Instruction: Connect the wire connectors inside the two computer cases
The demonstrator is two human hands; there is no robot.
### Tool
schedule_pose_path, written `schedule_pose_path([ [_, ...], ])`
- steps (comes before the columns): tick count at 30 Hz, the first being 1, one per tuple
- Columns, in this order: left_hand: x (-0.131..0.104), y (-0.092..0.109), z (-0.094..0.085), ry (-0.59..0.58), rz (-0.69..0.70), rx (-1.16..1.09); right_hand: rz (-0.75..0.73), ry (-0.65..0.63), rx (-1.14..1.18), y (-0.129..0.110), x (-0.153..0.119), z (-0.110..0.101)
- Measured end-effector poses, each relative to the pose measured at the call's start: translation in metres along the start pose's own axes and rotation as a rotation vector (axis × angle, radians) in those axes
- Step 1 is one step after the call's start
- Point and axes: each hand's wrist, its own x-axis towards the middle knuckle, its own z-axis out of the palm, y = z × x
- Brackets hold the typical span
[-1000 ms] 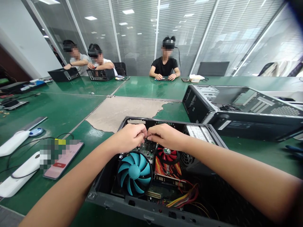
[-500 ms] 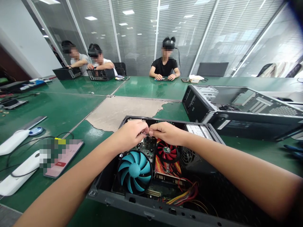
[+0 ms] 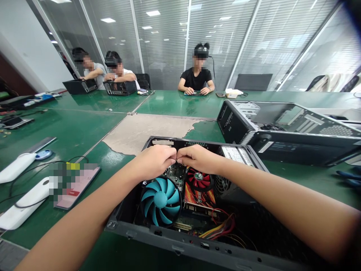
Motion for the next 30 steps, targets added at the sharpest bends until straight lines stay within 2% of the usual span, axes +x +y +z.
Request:
schedule_pose_path([
  [3, 0.0, 0.002, -0.001, -0.038, 0.018, -0.042, -0.019, -0.023, 0.005, 0.0, -0.001, 0.0],
  [7, -0.003, 0.005, -0.003, -0.096, -0.049, -0.122, 0.016, -0.015, 0.014, 0.002, -0.001, -0.001],
  [13, -0.007, 0.006, -0.005, -0.06, -0.13, -0.197, 0.152, 0.071, -0.023, 0.006, 0.001, -0.005],
  [16, -0.006, 0.008, -0.01, -0.066, -0.069, -0.23, 0.172, 0.087, -0.06, 0.008, 0.002, -0.004],
  [19, -0.004, 0.009, -0.015, -0.256, 0.06, -0.316, 0.17, 0.099, -0.075, 0.01, 0.002, -0.003],
  [22, -0.001, 0.008, -0.015, -0.493, 0.128, -0.242, 0.171, 0.102, -0.066, 0.011, 0.002, -0.002],
  [24, 0.002, 0.007, -0.014, -0.56, 0.142, -0.178, 0.172, 0.099, -0.06, 0.011, 0.002, -0.002],
  [30, 0.004, 0.004, -0.006, -0.46, 0.11, -0.145, 0.179, 0.067, -0.055, 0.006, 0.001, -0.004],
])
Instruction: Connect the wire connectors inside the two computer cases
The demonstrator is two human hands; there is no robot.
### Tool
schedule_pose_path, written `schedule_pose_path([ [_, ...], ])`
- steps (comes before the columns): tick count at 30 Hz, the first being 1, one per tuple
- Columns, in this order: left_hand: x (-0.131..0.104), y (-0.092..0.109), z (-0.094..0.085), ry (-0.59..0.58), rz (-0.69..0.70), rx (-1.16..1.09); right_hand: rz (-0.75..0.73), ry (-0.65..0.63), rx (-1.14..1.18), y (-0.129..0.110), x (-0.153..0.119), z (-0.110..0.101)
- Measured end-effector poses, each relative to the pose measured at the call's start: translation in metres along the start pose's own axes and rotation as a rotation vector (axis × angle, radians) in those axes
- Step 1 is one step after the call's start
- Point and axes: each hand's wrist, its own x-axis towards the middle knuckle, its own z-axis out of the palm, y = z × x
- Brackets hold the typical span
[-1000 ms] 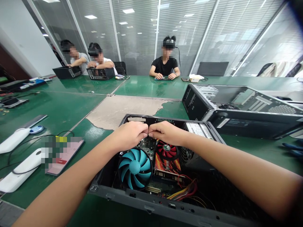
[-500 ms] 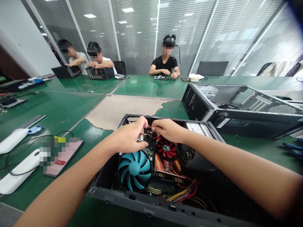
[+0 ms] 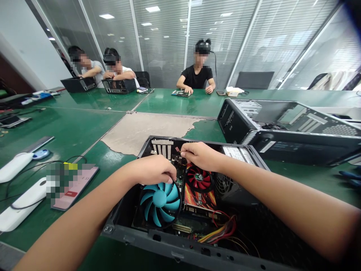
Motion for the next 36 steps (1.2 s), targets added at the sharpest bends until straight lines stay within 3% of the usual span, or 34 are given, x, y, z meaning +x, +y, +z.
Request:
schedule_pose_path([
  [6, 0.002, -0.009, 0.011, 0.179, -0.094, 0.17, -0.018, -0.03, -0.01, -0.003, -0.001, 0.0],
  [17, 0.007, -0.001, 0.011, 0.228, -0.379, 0.357, -0.055, -0.052, -0.064, -0.003, -0.003, 0.0],
  [19, 0.007, -0.001, 0.011, 0.226, -0.36, 0.345, -0.063, -0.053, -0.076, -0.002, -0.003, 0.0],
  [28, 0.006, -0.002, 0.01, 0.434, -0.259, 0.218, -0.156, -0.101, -0.062, 0.0, -0.002, 0.003],
  [33, 0.007, -0.001, 0.008, 0.472, -0.157, 0.181, -0.181, -0.115, -0.03, 0.002, -0.001, 0.003],
  [36, 0.007, 0.0, 0.006, 0.458, -0.168, 0.22, -0.199, -0.125, 0.012, 0.002, -0.001, 0.003],
])
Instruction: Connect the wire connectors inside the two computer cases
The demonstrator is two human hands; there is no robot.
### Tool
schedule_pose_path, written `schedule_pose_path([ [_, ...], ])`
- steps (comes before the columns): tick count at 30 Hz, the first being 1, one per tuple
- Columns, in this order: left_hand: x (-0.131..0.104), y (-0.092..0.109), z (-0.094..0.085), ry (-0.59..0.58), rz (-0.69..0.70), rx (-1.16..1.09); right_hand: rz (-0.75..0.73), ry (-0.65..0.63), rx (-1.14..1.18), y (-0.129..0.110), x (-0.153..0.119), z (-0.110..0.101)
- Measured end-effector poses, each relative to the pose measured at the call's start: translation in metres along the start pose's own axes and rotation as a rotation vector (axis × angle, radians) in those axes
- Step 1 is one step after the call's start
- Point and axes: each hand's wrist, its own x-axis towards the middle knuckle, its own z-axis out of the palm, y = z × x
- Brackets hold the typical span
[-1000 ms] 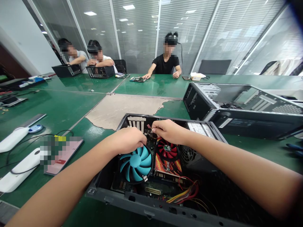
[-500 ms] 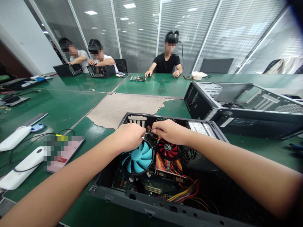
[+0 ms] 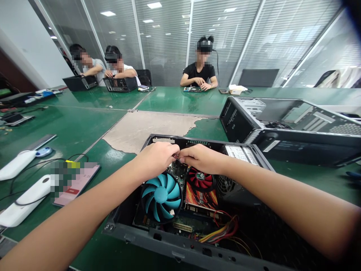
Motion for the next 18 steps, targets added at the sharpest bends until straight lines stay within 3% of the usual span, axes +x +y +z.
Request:
schedule_pose_path([
  [14, -0.0012, -0.0021, 0.0032, -0.097, -0.039, 0.054, -0.005, -0.003, -0.027, -0.0007, 0.0002, -0.0007],
  [18, 0.0001, -0.0038, 0.0039, -0.085, -0.075, 0.05, -0.011, 0.049, -0.038, -0.0006, 0.0013, 0.0003],
])
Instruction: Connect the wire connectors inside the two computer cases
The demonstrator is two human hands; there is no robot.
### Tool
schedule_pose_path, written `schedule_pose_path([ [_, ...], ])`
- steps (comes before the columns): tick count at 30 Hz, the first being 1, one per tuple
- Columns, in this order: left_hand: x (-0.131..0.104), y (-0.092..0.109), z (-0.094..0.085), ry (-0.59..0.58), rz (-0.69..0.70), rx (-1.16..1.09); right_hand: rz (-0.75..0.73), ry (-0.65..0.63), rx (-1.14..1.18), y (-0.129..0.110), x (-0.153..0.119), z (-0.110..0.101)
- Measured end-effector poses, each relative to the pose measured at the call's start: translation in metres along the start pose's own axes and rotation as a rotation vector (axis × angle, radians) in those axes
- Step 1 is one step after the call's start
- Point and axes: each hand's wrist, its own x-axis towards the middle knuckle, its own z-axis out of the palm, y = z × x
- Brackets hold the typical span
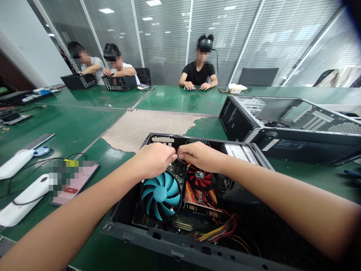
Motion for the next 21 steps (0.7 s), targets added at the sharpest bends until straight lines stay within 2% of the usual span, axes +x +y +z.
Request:
schedule_pose_path([
  [12, -0.0001, -0.0031, 0.0013, 0.053, -0.01, -0.077, -0.004, 0.076, 0.02, -0.0054, 0.0002, -0.0018],
  [16, 0.0, -0.0018, -0.0002, 0.178, 0.015, -0.12, 0.013, 0.06, 0.092, -0.0043, 0.0009, -0.0015],
  [21, -0.0008, -0.0021, 0.0006, 0.293, 0.142, -0.151, 0.026, 0.039, 0.188, -0.0012, 0.0014, 0.0001],
])
